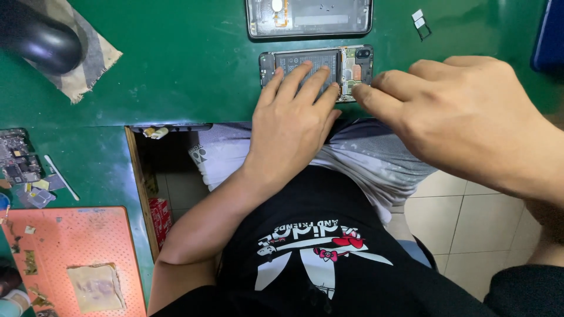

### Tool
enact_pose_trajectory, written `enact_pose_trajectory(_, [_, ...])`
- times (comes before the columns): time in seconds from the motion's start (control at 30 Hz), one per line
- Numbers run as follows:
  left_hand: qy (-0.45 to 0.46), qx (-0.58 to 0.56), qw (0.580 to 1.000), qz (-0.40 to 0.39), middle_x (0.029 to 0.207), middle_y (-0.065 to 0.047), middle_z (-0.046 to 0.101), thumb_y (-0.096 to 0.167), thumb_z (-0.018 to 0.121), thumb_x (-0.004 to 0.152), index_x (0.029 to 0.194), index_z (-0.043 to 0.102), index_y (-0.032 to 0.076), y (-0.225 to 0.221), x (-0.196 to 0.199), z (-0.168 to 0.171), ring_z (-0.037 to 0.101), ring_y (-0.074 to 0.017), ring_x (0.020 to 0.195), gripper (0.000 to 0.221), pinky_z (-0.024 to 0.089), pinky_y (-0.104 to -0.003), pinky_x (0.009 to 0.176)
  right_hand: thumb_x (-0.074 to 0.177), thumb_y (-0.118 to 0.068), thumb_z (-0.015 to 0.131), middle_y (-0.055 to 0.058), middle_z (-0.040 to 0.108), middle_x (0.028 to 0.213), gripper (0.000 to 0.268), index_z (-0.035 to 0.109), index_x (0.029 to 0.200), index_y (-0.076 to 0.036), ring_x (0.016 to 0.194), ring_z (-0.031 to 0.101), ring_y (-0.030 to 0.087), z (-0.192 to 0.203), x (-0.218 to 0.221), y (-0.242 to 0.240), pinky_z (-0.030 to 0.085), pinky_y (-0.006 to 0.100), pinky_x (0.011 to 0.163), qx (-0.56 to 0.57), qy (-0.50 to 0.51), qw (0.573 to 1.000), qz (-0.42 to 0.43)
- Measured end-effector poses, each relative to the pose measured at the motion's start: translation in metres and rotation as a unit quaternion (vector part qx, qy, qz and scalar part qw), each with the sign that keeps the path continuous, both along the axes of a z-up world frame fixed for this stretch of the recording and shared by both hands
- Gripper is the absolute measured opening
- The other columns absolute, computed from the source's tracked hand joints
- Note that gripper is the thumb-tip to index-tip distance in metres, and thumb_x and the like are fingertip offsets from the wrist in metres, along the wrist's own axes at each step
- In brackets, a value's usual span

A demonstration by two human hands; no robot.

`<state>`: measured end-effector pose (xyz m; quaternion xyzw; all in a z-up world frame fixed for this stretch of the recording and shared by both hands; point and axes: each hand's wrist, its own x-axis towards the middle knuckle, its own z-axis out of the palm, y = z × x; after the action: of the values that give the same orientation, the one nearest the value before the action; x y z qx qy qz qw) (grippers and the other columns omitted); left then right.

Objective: Removing internal screws and components from a smartphone using a screwdriver on a repair bench.

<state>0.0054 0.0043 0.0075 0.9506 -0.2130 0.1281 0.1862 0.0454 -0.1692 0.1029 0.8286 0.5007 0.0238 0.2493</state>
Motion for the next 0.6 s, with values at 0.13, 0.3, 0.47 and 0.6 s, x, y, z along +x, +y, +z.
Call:
enact_pose_trajectory(0.13, [-0.022,-0.003,1.0,-0.001,0.101,-0.001,0.058,0.024,0.067,0.077,0.094,0.061,0.014,0.003,0.003,0.003,0.052,-0.0185,0.097,0.02,0.037,-0.039,0.087,0.083,-0.009,0.055,-0.014,0.06,0.094,0.024,0.058,0.101,-0.024,0.061,0.051,0.008,0.004,-0.001,-0.005,0.038,0.019,0.047,0.079,0.002,0.997,0.005])
enact_pose_trajectory(0.3, [-0.106,0.028,0.994,-0.026,0.077,0.002,0.054,0.005,0.056,0.077,0.073,0.057,0.015,-0.003,0.013,0.009,0.05,-0.0169,0.073,0.011,0.037,-0.036,0.083,0.095,-0.022,0.056,-0.017,0.061,0.094,0.012,0.061,0.104,-0.029,0.066,0.054,0.006,0.005,0.002,-0.017,0.041,0.018,0.051,0.107,-0.02,0.994,-0.009])
enact_pose_trajectory(0.47, [-0.119,0.116,0.984,-0.06,0.07,0.0,0.047,0.002,0.053,0.076,0.069,0.057,0.016,-0.009,0.015,0.009,0.046,-0.0176,0.066,0.016,0.04,-0.036,0.086,0.097,0.003,0.066,0.018,0.067,0.102,0.008,0.066,0.105,0.005,0.087,0.064,0.028,-0.023,0.01,-0.051,0.05,0.036,0.075,0.345,0.161,0.922,-0.065])
enact_pose_trajectory(0.6, [-0.119,0.147,0.979,-0.071,0.069,0.0,0.046,0.003,0.053,0.077,0.069,0.057,0.016,-0.012,0.015,0.011,0.047,-0.0171,0.064,0.015,0.041,-0.038,0.086,0.098,0.019,0.069,0.033,0.064,0.1,0.008,0.063,0.102,0.021,0.085,0.06,0.037,-0.073,0.002,-0.072,0.049,0.04,0.076,0.51,0.163,0.838,-0.108])
